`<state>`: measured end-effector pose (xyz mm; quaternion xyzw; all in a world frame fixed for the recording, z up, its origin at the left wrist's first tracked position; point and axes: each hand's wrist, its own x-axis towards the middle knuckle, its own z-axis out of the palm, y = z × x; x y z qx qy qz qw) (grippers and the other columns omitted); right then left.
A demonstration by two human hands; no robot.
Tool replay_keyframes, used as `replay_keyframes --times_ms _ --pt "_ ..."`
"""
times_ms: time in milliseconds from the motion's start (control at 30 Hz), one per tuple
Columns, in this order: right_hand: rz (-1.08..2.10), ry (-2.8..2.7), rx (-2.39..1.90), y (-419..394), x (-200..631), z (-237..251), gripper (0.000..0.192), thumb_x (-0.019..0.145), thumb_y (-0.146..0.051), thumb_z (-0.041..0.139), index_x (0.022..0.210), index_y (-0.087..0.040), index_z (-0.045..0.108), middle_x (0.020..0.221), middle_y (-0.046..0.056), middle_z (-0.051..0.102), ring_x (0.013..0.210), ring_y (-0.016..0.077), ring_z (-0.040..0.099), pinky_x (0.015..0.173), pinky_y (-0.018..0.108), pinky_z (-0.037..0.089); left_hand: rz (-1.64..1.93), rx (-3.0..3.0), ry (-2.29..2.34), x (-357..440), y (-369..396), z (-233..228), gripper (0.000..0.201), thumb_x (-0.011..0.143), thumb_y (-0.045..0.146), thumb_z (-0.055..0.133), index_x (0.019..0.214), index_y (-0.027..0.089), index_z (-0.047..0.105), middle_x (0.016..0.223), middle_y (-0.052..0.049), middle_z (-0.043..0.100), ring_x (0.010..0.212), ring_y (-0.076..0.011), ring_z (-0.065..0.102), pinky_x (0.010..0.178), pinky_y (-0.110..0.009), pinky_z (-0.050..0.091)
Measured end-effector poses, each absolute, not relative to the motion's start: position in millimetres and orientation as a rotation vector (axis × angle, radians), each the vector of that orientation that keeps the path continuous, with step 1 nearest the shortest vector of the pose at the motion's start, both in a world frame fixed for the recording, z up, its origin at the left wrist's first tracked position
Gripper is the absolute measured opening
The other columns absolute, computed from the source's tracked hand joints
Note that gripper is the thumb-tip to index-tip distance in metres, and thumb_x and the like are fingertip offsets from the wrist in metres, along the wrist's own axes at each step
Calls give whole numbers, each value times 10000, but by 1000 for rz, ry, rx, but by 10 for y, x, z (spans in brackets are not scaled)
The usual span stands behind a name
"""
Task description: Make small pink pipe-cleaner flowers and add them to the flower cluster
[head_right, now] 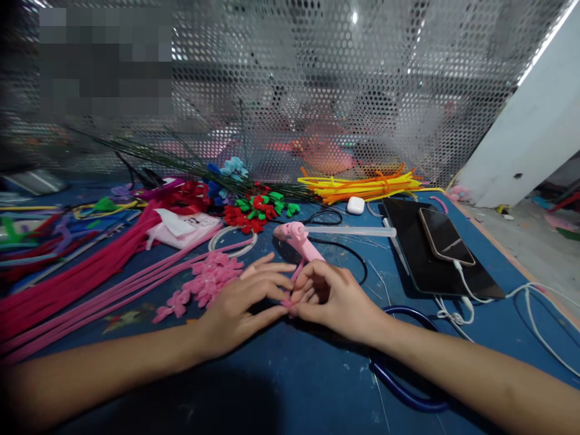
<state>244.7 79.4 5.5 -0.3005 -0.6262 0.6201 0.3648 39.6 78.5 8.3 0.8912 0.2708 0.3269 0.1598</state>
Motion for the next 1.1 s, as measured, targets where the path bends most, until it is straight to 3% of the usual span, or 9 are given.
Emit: replay_keyframes --times_ms 100,200,367,533,833,1000,1100 --pt "1623 -1573 -757 793 2436 92 292 700 -189 742 876 -177 509 780 -22 642 656 63 621 642 187 514 910 2561 592 385 776 56 48 885 154 515 871 189 546 854 -22 666 923 -150 613 1049 -415 347" --pt "1662 -1527 -770 798 2429 131 276 706 -220 741 851 -166 512 682 -45 620 556 43 590 538 146 488 909 2688 387 362 746 -10 78 899 158 468 900 186 540 806 -46 654 819 -154 612 894 -316 465" --pt "1913 -1533 -802 787 2422 144 295 770 -403 663 815 -153 512 589 -24 623 445 82 596 389 155 465 972 2809 498 331 726 -59 101 916 183 434 944 198 529 755 -35 635 733 -155 584 735 -267 474" --pt "1878 -1528 -903 782 2409 134 303 677 -326 757 799 -138 553 596 -20 632 485 88 617 413 157 502 1002 2661 757 348 787 1 110 916 182 445 934 172 552 827 -47 616 769 -155 559 717 -270 463" --pt "1786 -1505 -982 849 2448 132 316 686 -321 744 857 -148 542 622 -10 671 413 62 575 319 99 377 1051 2551 754 377 813 17 102 866 179 558 965 159 571 868 -51 635 799 -148 594 715 -257 491" --pt "1816 -1449 -913 854 2437 116 352 656 -316 779 856 -147 544 644 -8 661 479 83 608 383 134 464 1101 2513 736 374 813 25 84 877 167 553 942 162 605 859 -46 676 818 -143 627 750 -257 503" --pt "1972 -1325 -883 852 2422 112 363 703 -413 734 856 -143 547 691 17 664 536 115 646 388 154 491 1155 2531 666 341 831 7 119 886 164 539 980 177 612 859 -50 691 815 -149 636 755 -275 506"
